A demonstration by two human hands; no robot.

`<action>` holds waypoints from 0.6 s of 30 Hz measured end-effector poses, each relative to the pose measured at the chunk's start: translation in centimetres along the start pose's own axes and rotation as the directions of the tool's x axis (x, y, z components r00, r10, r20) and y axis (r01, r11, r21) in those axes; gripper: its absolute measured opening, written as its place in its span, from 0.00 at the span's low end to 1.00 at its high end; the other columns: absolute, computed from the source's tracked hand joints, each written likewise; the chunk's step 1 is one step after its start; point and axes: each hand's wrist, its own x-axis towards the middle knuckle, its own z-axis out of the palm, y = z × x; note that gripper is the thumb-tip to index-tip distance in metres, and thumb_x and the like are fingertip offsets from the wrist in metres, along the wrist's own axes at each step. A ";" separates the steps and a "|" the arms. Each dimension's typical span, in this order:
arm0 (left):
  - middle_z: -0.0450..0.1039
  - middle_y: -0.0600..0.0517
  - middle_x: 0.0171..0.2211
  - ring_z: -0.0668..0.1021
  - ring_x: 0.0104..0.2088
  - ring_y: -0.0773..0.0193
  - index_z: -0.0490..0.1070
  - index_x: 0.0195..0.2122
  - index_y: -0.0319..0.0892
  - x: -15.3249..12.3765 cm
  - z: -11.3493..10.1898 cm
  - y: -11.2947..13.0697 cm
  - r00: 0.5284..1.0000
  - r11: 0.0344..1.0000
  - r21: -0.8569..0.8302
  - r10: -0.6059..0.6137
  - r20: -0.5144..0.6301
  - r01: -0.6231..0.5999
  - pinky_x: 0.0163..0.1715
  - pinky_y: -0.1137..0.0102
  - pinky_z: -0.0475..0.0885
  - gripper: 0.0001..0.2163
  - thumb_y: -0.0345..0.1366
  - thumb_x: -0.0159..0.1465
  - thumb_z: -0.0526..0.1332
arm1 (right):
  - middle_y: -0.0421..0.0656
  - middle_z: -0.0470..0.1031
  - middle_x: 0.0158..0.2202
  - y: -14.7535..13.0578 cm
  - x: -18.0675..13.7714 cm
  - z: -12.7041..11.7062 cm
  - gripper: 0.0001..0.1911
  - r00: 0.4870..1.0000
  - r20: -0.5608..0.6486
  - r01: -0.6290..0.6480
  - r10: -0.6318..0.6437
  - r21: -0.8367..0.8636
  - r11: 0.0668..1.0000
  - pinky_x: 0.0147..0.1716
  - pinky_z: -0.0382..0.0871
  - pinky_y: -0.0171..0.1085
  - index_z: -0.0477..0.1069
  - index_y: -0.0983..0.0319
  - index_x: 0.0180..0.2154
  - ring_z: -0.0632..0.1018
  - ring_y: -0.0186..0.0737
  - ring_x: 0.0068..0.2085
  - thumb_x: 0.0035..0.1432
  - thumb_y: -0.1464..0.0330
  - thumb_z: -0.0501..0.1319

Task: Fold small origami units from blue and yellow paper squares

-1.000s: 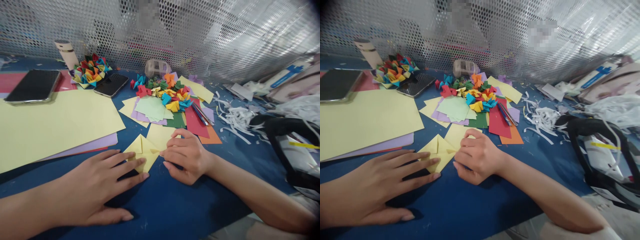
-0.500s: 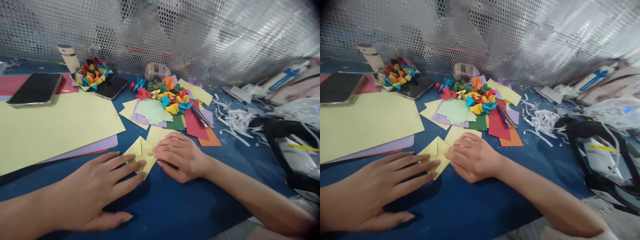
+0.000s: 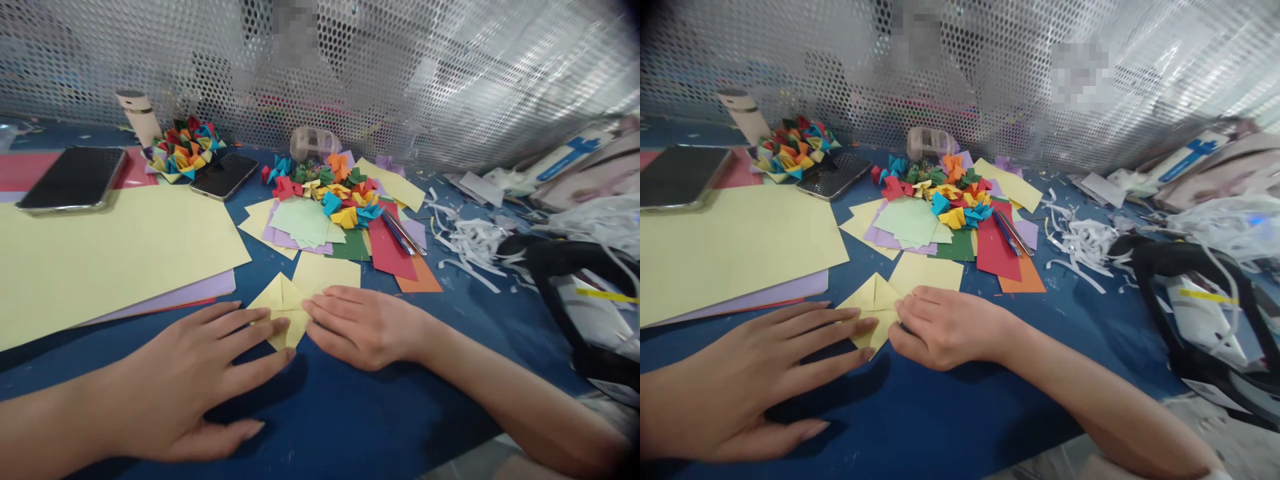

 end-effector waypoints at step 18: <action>0.74 0.47 0.54 0.75 0.54 0.54 0.68 0.56 0.41 -0.4 1.1 0.4 0.987 0.991 -0.054 -0.129 -0.099 0.124 0.54 0.61 0.71 0.18 0.34 0.66 0.54 | 0.42 0.79 0.35 -0.3 -0.1 1.1 0.09 0.946 -0.028 -0.294 0.322 0.342 0.893 0.45 0.68 0.41 0.71 0.63 0.42 0.76 0.37 0.39 0.60 0.76 0.57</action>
